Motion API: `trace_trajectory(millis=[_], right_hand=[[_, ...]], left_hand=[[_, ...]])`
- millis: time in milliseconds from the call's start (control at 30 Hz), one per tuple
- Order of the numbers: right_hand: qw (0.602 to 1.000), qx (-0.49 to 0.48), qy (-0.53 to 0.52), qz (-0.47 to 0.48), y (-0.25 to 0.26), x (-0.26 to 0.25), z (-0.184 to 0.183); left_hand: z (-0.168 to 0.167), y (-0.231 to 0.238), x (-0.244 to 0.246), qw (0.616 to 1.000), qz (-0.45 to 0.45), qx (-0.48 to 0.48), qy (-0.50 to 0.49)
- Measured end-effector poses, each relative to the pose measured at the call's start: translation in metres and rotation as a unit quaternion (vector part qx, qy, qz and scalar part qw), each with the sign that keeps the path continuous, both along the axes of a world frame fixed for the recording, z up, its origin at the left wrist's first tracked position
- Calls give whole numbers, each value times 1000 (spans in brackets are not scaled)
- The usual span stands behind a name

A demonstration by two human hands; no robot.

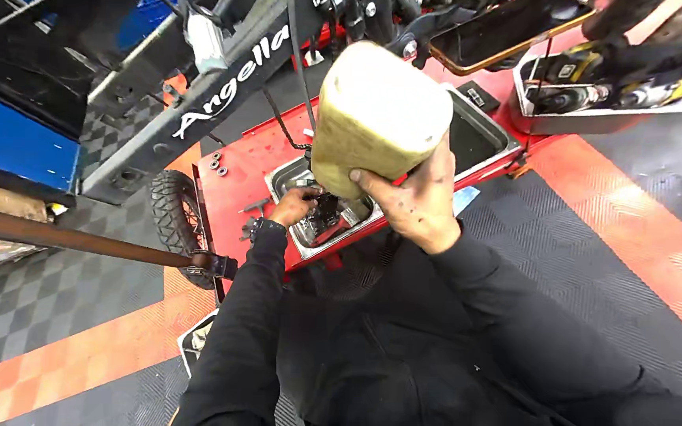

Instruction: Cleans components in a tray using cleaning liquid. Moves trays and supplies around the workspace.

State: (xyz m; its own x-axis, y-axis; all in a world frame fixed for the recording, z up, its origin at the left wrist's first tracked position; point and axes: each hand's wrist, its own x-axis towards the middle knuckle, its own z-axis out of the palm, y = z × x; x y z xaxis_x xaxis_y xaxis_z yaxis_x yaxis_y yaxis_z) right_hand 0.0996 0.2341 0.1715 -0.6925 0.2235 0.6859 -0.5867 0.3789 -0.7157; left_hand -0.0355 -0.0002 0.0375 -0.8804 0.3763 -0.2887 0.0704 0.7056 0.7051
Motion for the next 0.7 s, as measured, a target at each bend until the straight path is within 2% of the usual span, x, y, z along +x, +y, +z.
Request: trace_trajectory(millis=[267, 467, 700], right_hand=[[999, -6, 10, 41, 1, -3, 1], [998, -5, 3, 57, 3, -4, 2], [998, 16, 22, 57, 8, -11, 5]], left_hand=[[-2, -4, -3, 998, -2, 66, -17], [7, 2, 1, 998, 18, 60, -18], [-2, -1, -6, 1000, -11, 25, -9]])
